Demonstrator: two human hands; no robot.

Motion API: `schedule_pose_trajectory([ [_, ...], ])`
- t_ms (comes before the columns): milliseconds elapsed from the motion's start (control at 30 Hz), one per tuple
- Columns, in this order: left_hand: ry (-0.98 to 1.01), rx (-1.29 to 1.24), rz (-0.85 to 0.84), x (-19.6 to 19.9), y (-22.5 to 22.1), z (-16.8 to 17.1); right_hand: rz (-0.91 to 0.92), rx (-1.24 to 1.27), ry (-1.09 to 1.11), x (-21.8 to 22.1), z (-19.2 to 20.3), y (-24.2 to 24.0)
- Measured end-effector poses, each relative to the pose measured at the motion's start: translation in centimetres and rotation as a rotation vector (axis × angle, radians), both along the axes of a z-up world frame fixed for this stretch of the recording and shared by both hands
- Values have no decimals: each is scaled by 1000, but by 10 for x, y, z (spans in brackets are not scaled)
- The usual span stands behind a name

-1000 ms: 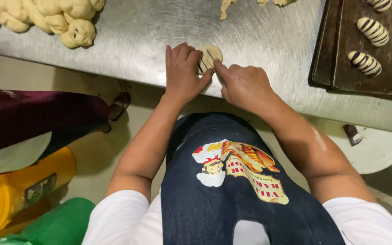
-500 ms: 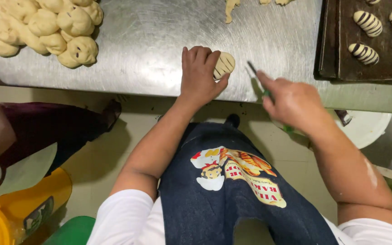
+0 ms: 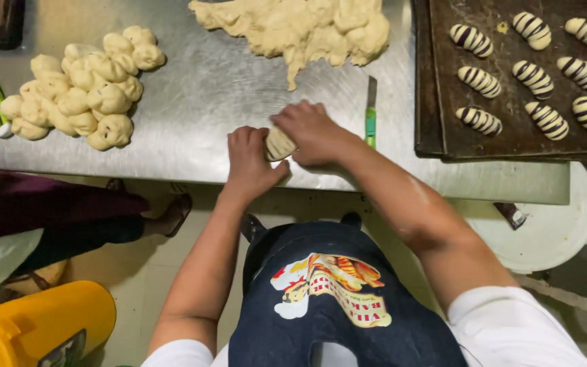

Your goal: Shaping and scoring dough to make rolls on a bakery production table

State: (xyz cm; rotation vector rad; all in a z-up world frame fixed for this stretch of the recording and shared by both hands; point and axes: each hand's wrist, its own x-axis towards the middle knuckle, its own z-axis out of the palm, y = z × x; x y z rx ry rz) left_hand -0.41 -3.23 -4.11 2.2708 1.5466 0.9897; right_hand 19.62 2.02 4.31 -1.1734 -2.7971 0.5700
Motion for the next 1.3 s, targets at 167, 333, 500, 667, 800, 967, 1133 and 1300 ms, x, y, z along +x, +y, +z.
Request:
schedule_pose_trajectory([
  [167, 196, -152, 63, 8, -10, 7, 50, 152, 175, 12, -43, -12],
  [333, 330, -214, -29, 7, -41, 23, 80, 218, 251, 29, -61, -47],
  [500, 388, -142, -41, -9, -14, 25, -33, 246, 97, 14, -27, -44],
  [667, 397, -131, -218, -19, -36, 36, -21, 148, 156, 8, -36, -83],
  [800, 280, -55, -262, -36, 11, 13, -123, 325, 184, 7, -75, -48],
  [967, 240, 17, -391, -38, 45, 14, -245, 304, 154, -13, -50, -50],
  [1133, 173, -80, -529, -49, 36, 7, -287, 324, 214, -15, -58, -78],
  [1300, 174, -50, -416, -44, 74, 5, -409, 341, 175, -13, -68, -44],
])
